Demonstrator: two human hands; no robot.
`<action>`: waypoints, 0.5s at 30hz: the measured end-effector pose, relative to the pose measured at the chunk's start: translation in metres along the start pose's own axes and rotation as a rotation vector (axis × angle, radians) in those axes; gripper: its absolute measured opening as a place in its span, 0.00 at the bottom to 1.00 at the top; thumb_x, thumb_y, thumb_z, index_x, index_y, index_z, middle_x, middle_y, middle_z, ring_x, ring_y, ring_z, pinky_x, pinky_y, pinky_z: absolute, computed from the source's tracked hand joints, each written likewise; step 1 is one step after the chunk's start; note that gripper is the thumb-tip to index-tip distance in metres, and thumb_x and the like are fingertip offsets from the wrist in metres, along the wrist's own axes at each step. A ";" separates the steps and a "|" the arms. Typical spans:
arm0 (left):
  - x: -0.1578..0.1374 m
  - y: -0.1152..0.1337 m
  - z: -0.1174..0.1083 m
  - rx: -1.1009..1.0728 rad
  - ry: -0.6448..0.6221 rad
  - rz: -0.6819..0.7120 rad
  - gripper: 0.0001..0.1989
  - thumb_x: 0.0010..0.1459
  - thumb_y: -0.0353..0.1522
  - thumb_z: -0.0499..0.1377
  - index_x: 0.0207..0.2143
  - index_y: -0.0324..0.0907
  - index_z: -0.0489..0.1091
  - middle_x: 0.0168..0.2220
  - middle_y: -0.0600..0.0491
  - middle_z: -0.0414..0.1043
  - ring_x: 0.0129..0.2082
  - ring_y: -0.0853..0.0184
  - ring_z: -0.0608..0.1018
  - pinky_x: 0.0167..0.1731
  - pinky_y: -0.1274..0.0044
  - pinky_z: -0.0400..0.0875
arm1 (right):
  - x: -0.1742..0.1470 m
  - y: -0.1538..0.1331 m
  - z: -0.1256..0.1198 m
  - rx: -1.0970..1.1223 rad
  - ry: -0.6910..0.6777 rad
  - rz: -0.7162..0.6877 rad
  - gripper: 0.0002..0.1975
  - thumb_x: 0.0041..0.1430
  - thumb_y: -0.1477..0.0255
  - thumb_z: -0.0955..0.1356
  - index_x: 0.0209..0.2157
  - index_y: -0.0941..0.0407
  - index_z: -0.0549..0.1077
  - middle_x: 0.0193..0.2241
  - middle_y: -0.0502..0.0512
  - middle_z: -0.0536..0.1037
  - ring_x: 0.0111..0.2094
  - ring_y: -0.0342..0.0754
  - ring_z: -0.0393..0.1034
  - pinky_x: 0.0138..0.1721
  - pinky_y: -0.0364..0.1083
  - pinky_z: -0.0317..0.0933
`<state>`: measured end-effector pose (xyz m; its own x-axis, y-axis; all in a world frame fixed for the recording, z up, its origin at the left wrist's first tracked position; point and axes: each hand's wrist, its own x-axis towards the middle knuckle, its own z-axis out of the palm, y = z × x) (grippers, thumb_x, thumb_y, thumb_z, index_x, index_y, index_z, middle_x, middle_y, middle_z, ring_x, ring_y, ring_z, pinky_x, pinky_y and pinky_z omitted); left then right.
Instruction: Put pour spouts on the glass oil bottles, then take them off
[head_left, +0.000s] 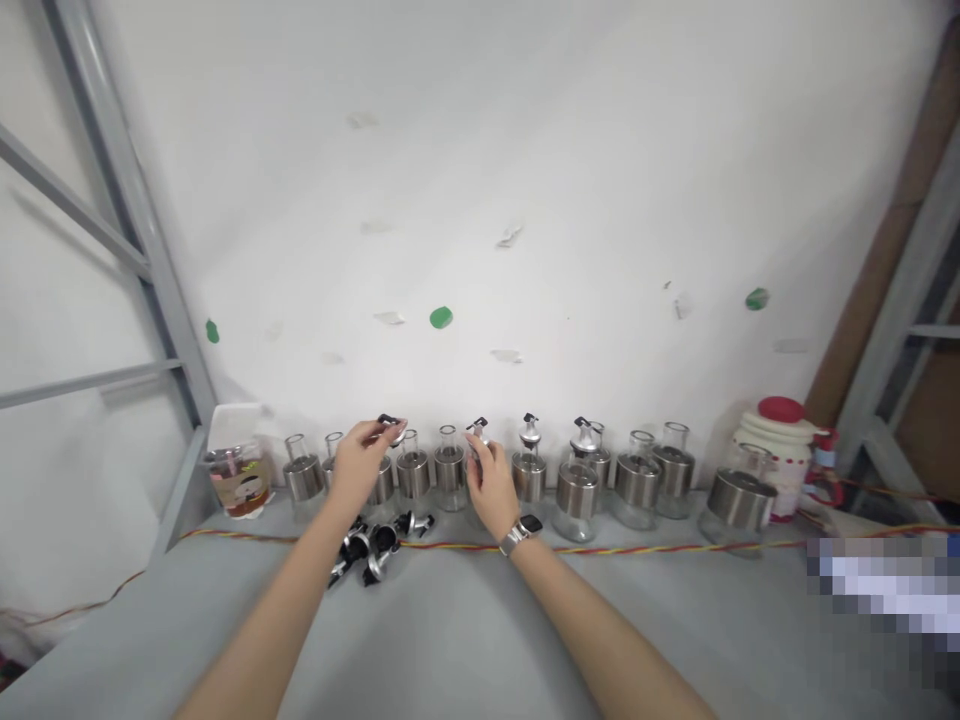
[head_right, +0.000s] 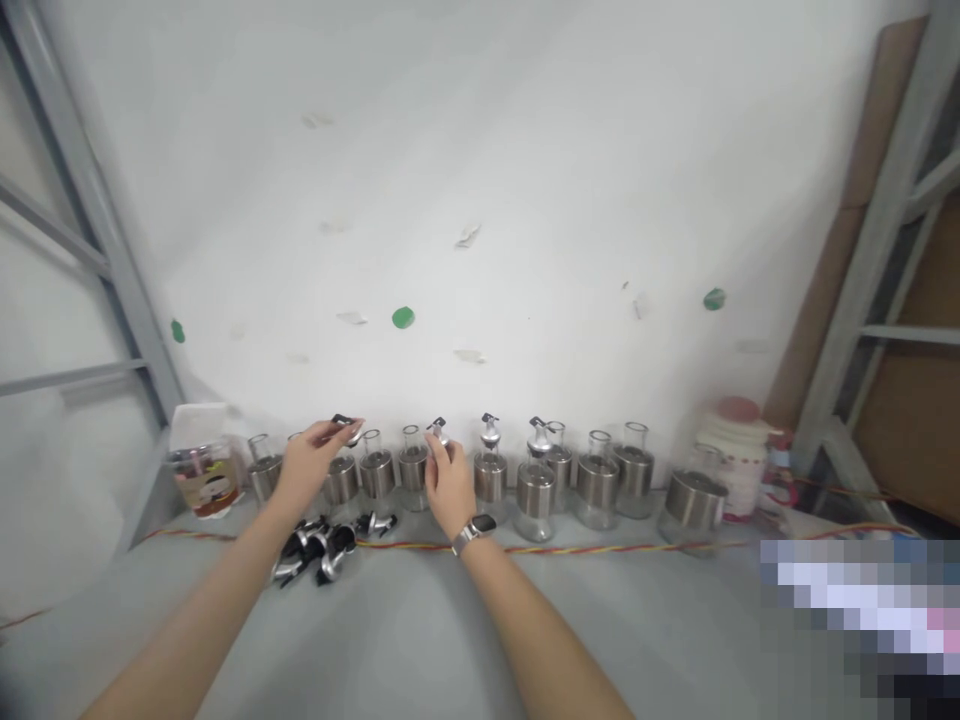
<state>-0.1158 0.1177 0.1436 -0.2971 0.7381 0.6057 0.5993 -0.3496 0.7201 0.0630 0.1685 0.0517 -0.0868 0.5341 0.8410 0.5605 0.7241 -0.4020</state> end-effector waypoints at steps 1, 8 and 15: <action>0.003 -0.002 0.006 -0.041 0.012 -0.001 0.15 0.49 0.41 0.56 0.30 0.39 0.73 0.31 0.52 0.76 0.34 0.65 0.75 0.35 0.76 0.67 | 0.000 0.000 0.000 -0.003 0.005 0.000 0.19 0.58 0.77 0.57 0.52 0.55 0.61 0.39 0.59 0.65 0.40 0.50 0.63 0.41 0.50 0.62; 0.018 -0.021 0.031 -0.134 0.139 -0.021 0.11 0.52 0.37 0.58 0.31 0.37 0.70 0.33 0.52 0.74 0.35 0.67 0.75 0.38 0.70 0.67 | 0.000 0.001 0.001 -0.021 0.027 -0.001 0.20 0.58 0.77 0.58 0.52 0.54 0.61 0.38 0.59 0.66 0.38 0.50 0.64 0.40 0.51 0.62; 0.018 -0.020 0.037 -0.072 0.186 -0.049 0.16 0.45 0.41 0.61 0.32 0.40 0.65 0.26 0.53 0.74 0.29 0.65 0.77 0.31 0.74 0.68 | 0.000 -0.002 0.000 -0.028 0.032 0.003 0.20 0.57 0.77 0.58 0.52 0.54 0.61 0.38 0.58 0.66 0.38 0.50 0.65 0.39 0.50 0.63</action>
<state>-0.1058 0.1595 0.1278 -0.4607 0.6380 0.6170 0.5280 -0.3618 0.7683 0.0618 0.1673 0.0522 -0.0588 0.5216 0.8511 0.5839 0.7095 -0.3945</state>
